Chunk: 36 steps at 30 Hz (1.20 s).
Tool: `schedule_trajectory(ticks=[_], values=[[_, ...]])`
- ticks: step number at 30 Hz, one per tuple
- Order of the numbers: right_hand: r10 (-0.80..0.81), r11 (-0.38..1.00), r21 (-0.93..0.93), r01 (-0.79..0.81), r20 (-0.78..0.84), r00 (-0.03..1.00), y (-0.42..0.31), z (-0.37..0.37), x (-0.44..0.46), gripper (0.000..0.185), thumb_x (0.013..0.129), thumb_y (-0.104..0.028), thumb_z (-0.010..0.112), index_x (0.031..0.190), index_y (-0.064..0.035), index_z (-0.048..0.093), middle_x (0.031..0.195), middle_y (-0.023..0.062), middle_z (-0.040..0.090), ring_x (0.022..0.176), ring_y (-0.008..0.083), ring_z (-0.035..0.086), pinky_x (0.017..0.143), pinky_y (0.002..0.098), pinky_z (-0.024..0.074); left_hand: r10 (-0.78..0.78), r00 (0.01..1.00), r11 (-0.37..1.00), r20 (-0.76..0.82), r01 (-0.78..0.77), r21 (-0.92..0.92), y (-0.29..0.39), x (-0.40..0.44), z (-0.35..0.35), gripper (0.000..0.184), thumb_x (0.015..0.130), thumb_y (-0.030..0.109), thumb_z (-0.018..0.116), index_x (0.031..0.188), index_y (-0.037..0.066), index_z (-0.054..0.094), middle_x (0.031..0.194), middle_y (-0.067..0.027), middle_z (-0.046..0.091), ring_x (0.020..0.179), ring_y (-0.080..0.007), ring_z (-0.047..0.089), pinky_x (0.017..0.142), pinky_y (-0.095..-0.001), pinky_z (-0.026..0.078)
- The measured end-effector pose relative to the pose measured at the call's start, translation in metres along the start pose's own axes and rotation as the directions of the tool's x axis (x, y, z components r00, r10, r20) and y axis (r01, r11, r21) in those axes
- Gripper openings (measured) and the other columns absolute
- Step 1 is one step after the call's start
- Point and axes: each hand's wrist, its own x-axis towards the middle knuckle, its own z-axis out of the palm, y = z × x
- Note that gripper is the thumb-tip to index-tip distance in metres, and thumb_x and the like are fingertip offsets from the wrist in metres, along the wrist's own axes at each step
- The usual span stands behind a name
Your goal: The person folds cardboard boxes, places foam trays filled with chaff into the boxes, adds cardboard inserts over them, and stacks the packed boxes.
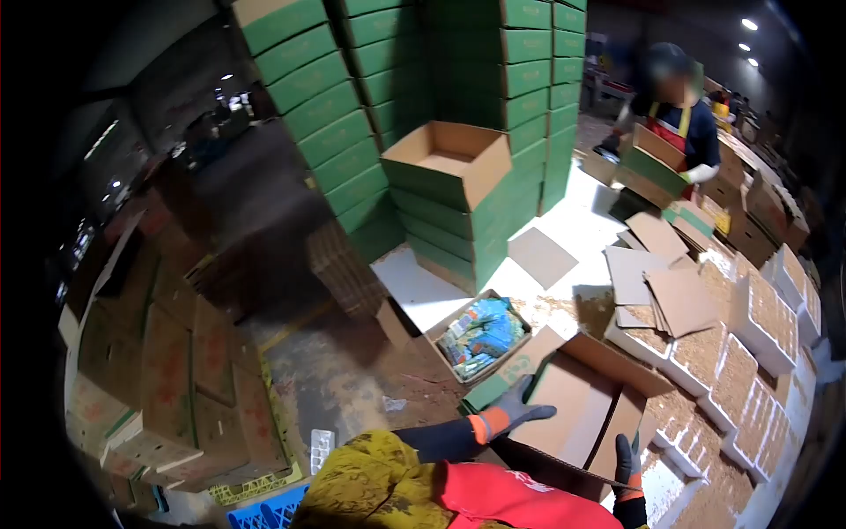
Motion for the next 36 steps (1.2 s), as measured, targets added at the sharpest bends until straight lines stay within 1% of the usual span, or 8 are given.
schedule_trajectory(ticks=[5, 8, 9, 12, 18, 23, 27, 36], values=[[0.128, 0.894, 0.438, -0.091, -0.056, 0.99, -0.025, 0.025, 0.02, 0.051, 0.095, -0.035, 0.049, 0.133, -0.0006, 0.045, 0.13, 0.0103, 0.052, 0.116, 0.0202, 0.051, 0.099, 0.0317, 0.0406, 0.406, 0.914, 0.769, 0.008, -0.337, -0.543, 0.062, 0.004, -0.086, 0.042, 0.097, 0.015, 0.045, 0.134, -0.004, 0.042, 0.129, -0.0093, 0.051, 0.113, -0.0163, 0.051, 0.101, -0.0286, 0.038], [-0.027, 0.745, 0.667, -0.012, 0.048, 0.998, -0.06, 0.091, 0.076, 0.057, 0.095, -0.042, 0.047, 0.134, -0.0009, 0.044, 0.131, 0.0144, 0.052, 0.115, 0.0253, 0.052, 0.101, 0.0362, 0.0396, 0.395, 0.759, -0.102, -0.518, -0.524, -0.846, 0.003, 0.104, -0.191, 0.04, 0.1, 0.016, 0.041, 0.134, -0.004, 0.041, 0.136, -0.0141, 0.047, 0.123, -0.0188, 0.045, 0.105, -0.0294, 0.034], [-0.047, 0.694, 0.719, -0.038, 0.098, 0.994, -0.079, 0.115, 0.105, 0.057, 0.095, -0.042, 0.048, 0.134, -0.0006, 0.043, 0.131, 0.0149, 0.052, 0.114, 0.0263, 0.053, 0.1, 0.0368, 0.0403, 0.396, 0.563, 0.259, -0.726, -0.827, -0.5, 0.006, 0.111, -0.243, 0.044, 0.099, 0.019, 0.042, 0.136, -0.004, 0.038, 0.138, -0.0155, 0.043, 0.125, -0.0206, 0.042, 0.106, -0.0305, 0.032], [-0.292, 0.621, 0.784, 0.026, 0.2, 0.935, -0.097, 0.165, 0.187, 0.064, 0.093, -0.045, 0.052, 0.134, 0.0024, 0.042, 0.129, 0.0182, 0.051, 0.112, 0.0315, 0.054, 0.101, 0.0389, 0.04, 0.51, 0.093, 0.715, -0.855, -0.599, 0.361, 0.034, 0.126, -0.384, 0.054, 0.099, 0.028, 0.044, 0.141, -0.004, 0.03, 0.144, -0.0188, 0.035, 0.131, -0.0247, 0.036, 0.109, -0.0332, 0.027], [-0.396, 0.74, 0.672, -0.041, 0.483, 0.781, -0.178, 0.319, 0.28, 0.06, 0.093, -0.047, 0.046, 0.123, 0.0039, 0.053, 0.124, 0.0162, 0.058, 0.112, 0.0272, 0.055, 0.1, 0.0372, 0.0413, 0.469, 0.559, 0.771, -0.684, -0.637, 0.009, 0.033, 0.184, -0.517, 0.058, 0.099, 0.046, 0.032, 0.131, 0.001, 0.049, 0.132, -0.0086, 0.051, 0.122, -0.0188, 0.046, 0.106, -0.0308, 0.032], [-0.461, 0.88, 0.375, 0.293, 0.522, 0.717, -0.157, 0.354, 0.384, 0.037, 0.097, -0.024, 0.046, 0.126, -0.0022, 0.049, 0.122, 0.0107, 0.057, 0.106, 0.0233, 0.056, 0.093, 0.037, 0.0471, 0.47, 0.562, 0.803, -0.681, -0.593, 0.065, -0.029, 0.318, -0.519, 0.051, 0.099, 0.037, 0.035, 0.134, 0.001, 0.044, 0.136, -0.0144, 0.048, 0.126, -0.0245, 0.045, 0.105, -0.032, 0.034], [-0.003, 0.948, 0.292, -0.124, 0.397, 0.918, -0.171, 0.448, 0.375, 0.044, 0.09, -0.041, 0.053, 0.121, -0.0101, 0.055, 0.116, 0.0066, 0.06, 0.101, 0.0234, 0.059, 0.088, 0.04, 0.0481, 0.449, 0.503, 0.76, -0.738, -0.65, 0.02, -0.033, 0.28, -0.493, 0.044, 0.097, 0.027, 0.041, 0.133, 0.003, 0.046, 0.132, -0.0193, 0.05, 0.123, -0.0312, 0.047, 0.102, -0.0335, 0.036], [-0.236, 0.948, 0.295, 0.121, 0.392, 0.889, -0.148, 0.399, 0.341, 0.055, 0.096, -0.035, 0.047, 0.144, -0.0144, 0.031, 0.142, 0.0077, 0.038, 0.127, 0.0221, 0.04, 0.1, 0.0385, 0.0375, 0.396, 0.483, 0.871, -0.781, -0.466, 0.153, 0.009, 0.223, -0.479, 0.039, 0.091, 0.022, 0.05, 0.124, 0.001, 0.052, 0.119, -0.0235, 0.056, 0.11, -0.0393, 0.052, 0.094, -0.0421, 0.042]])
